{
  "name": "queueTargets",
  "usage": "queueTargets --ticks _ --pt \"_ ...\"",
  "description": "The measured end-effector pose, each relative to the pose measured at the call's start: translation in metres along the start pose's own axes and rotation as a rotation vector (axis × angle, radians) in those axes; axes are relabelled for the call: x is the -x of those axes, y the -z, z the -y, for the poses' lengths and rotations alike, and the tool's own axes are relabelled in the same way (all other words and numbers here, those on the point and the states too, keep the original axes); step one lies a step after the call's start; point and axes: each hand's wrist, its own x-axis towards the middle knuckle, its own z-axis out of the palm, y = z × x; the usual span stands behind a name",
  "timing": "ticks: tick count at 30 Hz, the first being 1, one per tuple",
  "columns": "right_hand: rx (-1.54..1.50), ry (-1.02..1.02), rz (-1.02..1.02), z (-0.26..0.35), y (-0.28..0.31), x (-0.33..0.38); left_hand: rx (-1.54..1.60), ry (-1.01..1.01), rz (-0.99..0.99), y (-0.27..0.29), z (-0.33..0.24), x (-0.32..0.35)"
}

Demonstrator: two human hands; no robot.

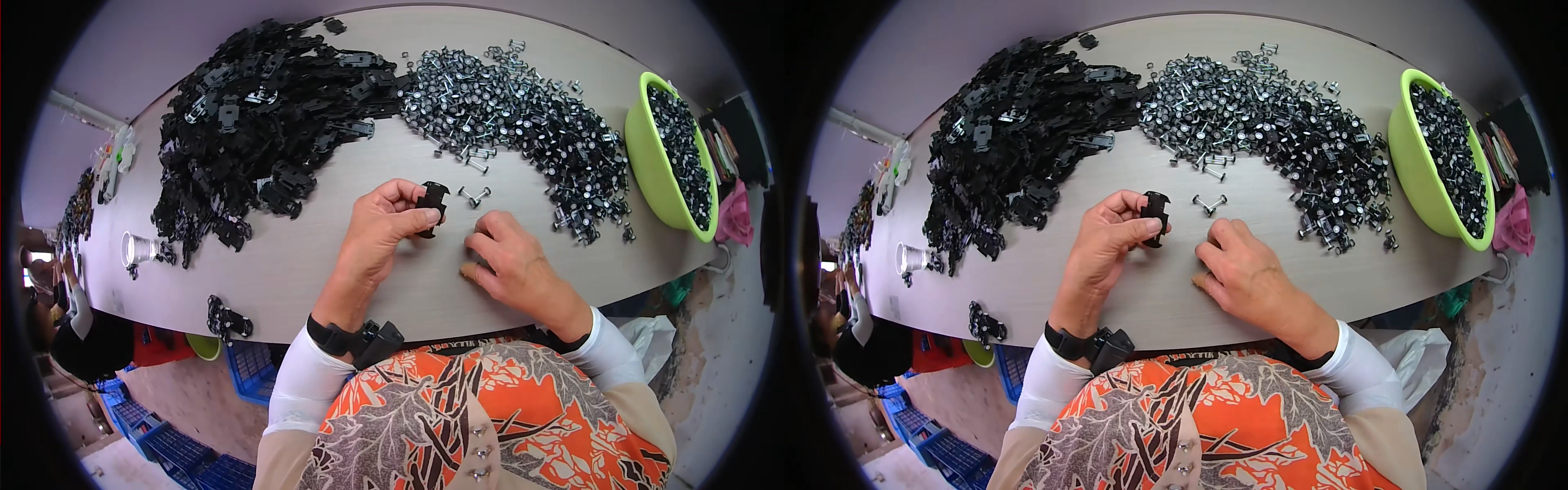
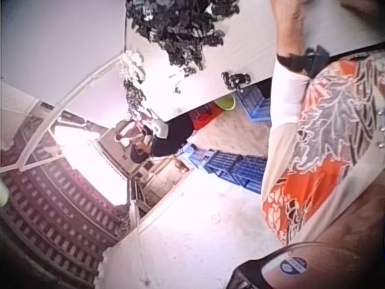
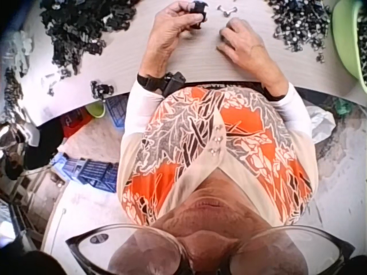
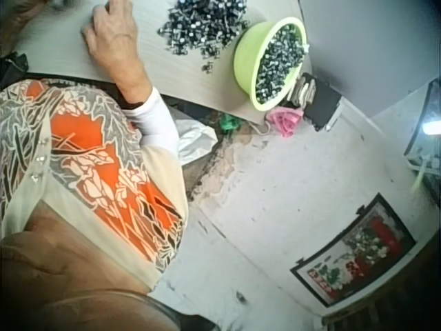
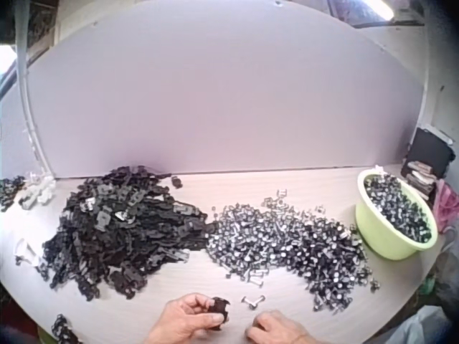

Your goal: The person sits at a table and repeatedly assembles small black plastic components with metal pins. They pick up a plastic piece, insert a metal pin, and place the finished unit on the table. The process is repeated continuously throughout the clip.

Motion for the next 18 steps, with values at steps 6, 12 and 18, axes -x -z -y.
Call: queueTargets --ticks 6,12,18 --pt "-0.011 -0.056 0.008 0.0 0.002 0.004 0.039 0.043 -0.057 -0.001 -0.008 0.004" --pt "-0.004 -0.07 -0.017 -0.003 0.005 0.004 0.058 0.141 0.019 -0.007 -0.01 0.005" --pt "-0.161 0.053 -0.225 -0.008 0.017 -0.005 0.043 0.162 0.086 -0.012 -0.003 0.005"
